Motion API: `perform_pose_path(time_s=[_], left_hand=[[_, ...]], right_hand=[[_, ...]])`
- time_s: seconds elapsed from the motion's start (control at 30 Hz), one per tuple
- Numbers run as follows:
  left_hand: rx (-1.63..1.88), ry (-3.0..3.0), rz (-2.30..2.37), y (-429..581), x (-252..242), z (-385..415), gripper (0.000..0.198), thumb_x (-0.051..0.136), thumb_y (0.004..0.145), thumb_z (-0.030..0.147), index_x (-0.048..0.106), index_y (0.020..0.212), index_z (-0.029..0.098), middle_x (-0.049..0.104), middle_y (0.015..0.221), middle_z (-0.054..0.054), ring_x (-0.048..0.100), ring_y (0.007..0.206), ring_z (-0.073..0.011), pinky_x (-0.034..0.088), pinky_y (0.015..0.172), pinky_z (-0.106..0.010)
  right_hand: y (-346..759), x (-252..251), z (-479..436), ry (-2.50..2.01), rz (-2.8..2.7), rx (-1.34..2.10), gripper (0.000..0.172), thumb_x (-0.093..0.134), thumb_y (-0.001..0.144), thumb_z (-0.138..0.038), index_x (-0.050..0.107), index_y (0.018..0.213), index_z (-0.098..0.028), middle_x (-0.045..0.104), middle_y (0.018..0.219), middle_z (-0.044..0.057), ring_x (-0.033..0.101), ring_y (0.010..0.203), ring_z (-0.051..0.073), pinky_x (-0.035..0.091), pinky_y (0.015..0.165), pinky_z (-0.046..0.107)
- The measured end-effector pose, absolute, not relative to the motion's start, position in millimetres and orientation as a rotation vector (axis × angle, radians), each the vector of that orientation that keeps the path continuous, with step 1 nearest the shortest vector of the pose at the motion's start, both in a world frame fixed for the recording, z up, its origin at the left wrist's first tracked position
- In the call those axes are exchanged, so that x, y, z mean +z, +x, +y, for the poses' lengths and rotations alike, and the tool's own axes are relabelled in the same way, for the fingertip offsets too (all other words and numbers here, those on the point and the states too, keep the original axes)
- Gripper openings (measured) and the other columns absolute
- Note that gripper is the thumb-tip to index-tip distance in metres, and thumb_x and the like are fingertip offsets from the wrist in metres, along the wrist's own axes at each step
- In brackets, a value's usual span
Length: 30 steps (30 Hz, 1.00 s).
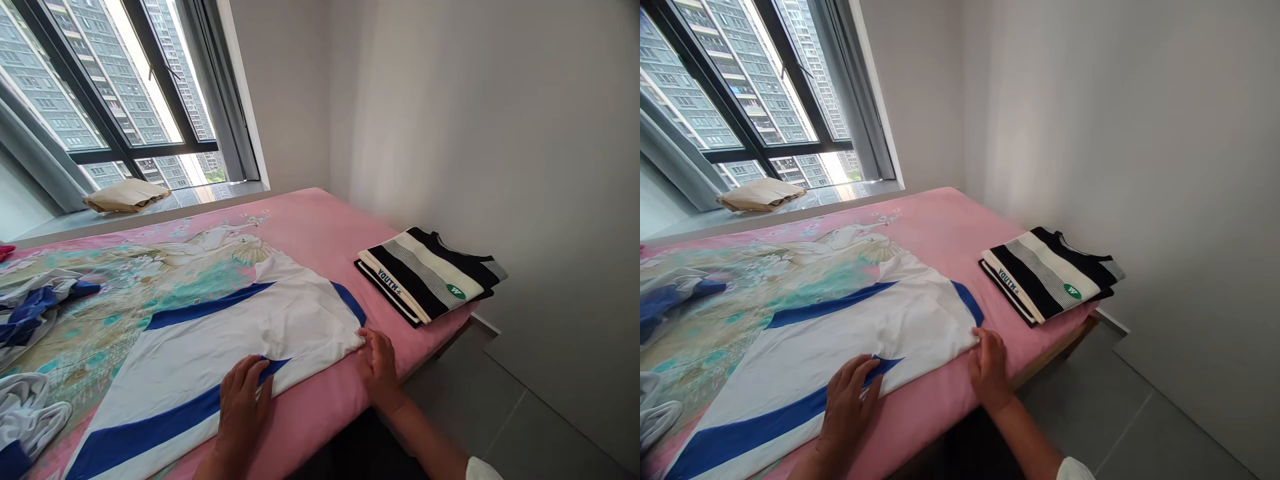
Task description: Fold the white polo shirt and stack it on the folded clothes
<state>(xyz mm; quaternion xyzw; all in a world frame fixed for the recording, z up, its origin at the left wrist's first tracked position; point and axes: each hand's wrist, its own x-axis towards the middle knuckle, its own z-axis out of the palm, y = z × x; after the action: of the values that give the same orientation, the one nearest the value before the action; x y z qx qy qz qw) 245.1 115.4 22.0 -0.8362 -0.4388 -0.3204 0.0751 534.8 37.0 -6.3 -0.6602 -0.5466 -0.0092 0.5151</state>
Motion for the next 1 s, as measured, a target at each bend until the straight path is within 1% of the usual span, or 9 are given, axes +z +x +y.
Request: perform_pose_path(time_s=[0.13,0.33,0.43,0.57,0.67,0.77,0.83,0.9,1.0], left_hand=[[-0.842,-2.520,-1.097,247,22,101,0.020,0.054,0.084,0.021,0.061,0.102,0.023,0.064,0.116,-0.007,0.052,0.117,-0.0241,0.036,0.099,-0.042],[-0.565,-2.516,-1.065,280,22,100,0.045,0.050,0.086,0.029,0.049,0.130,0.022,0.046,0.143,-0.008,0.037,0.134,-0.0295,0.007,0.113,-0.055],[-0.482,-2.520,-1.164,286,13,96,0.050,0.047,0.087,0.036,0.044,0.136,0.024,0.042,0.146,-0.007,0.034,0.136,-0.0303,0.001,0.113,-0.055],[-0.498,-2.514,-1.189,281,12,90,0.049,0.045,0.088,0.035,0.045,0.136,0.023,0.038,0.148,-0.006,0.029,0.138,-0.0279,0.003,0.114,-0.054],[-0.535,-2.506,-1.175,276,15,86,0.047,0.045,0.088,0.031,0.048,0.133,0.020,0.038,0.147,-0.008,0.029,0.139,-0.0263,0.007,0.115,-0.052],[-0.487,-2.497,-1.292,275,12,82,0.050,0.045,0.087,0.034,0.046,0.135,0.021,0.037,0.148,-0.010,0.031,0.138,-0.0279,0.010,0.113,-0.056],[-0.424,-2.511,-1.400,275,10,79,0.053,0.046,0.087,0.038,0.042,0.138,0.025,0.034,0.150,-0.010,0.030,0.138,-0.0294,0.014,0.111,-0.058],[-0.379,-2.541,-1.453,275,8,77,0.055,0.045,0.087,0.040,0.039,0.140,0.027,0.030,0.151,-0.010,0.027,0.139,-0.0298,0.019,0.109,-0.058],[-0.388,-2.563,-1.447,275,7,75,0.056,0.044,0.088,0.040,0.034,0.142,0.028,0.027,0.153,-0.010,0.023,0.141,-0.0300,0.019,0.110,-0.058]], right_hand=[[555,-6,37,-1.659,-1.272,0.213,0.039,0.047,0.075,-0.019,0.050,0.114,-0.020,0.059,0.102,0.008,0.057,0.097,0.022,0.046,0.090,0.043],[557,15,51,-1.762,-1.306,0.350,0.034,0.055,0.075,-0.029,0.056,0.108,-0.020,0.063,0.080,0.001,0.060,0.083,0.021,0.046,0.085,0.040],[560,12,50,-1.795,-1.283,0.350,0.025,0.052,0.079,-0.029,0.059,0.101,-0.021,0.063,0.078,0.002,0.060,0.081,0.021,0.047,0.080,0.038],[557,12,46,-1.820,-1.352,0.163,0.020,0.046,0.080,-0.020,0.060,0.095,-0.019,0.064,0.087,0.006,0.057,0.086,0.023,0.046,0.082,0.041],[542,23,45,-1.698,-1.478,-0.006,0.022,0.043,0.082,-0.016,0.058,0.098,-0.018,0.063,0.100,0.009,0.055,0.099,0.023,0.043,0.091,0.043],[518,32,45,-1.538,-1.806,-0.003,0.031,0.040,0.087,-0.017,0.055,0.115,-0.018,0.057,0.124,0.010,0.043,0.124,0.024,0.031,0.106,0.045],[503,35,46,-1.581,-2.017,0.088,0.040,0.045,0.087,-0.022,0.050,0.126,-0.016,0.051,0.134,0.011,0.036,0.131,0.026,0.025,0.109,0.049],[492,39,52,-1.710,-2.095,0.195,0.041,0.048,0.087,-0.027,0.052,0.126,-0.014,0.052,0.133,0.013,0.040,0.128,0.029,0.027,0.107,0.050],[487,54,72,-1.816,-1.979,0.283,0.030,0.043,0.090,-0.028,0.061,0.112,-0.017,0.062,0.118,0.011,0.052,0.113,0.026,0.036,0.098,0.042]])
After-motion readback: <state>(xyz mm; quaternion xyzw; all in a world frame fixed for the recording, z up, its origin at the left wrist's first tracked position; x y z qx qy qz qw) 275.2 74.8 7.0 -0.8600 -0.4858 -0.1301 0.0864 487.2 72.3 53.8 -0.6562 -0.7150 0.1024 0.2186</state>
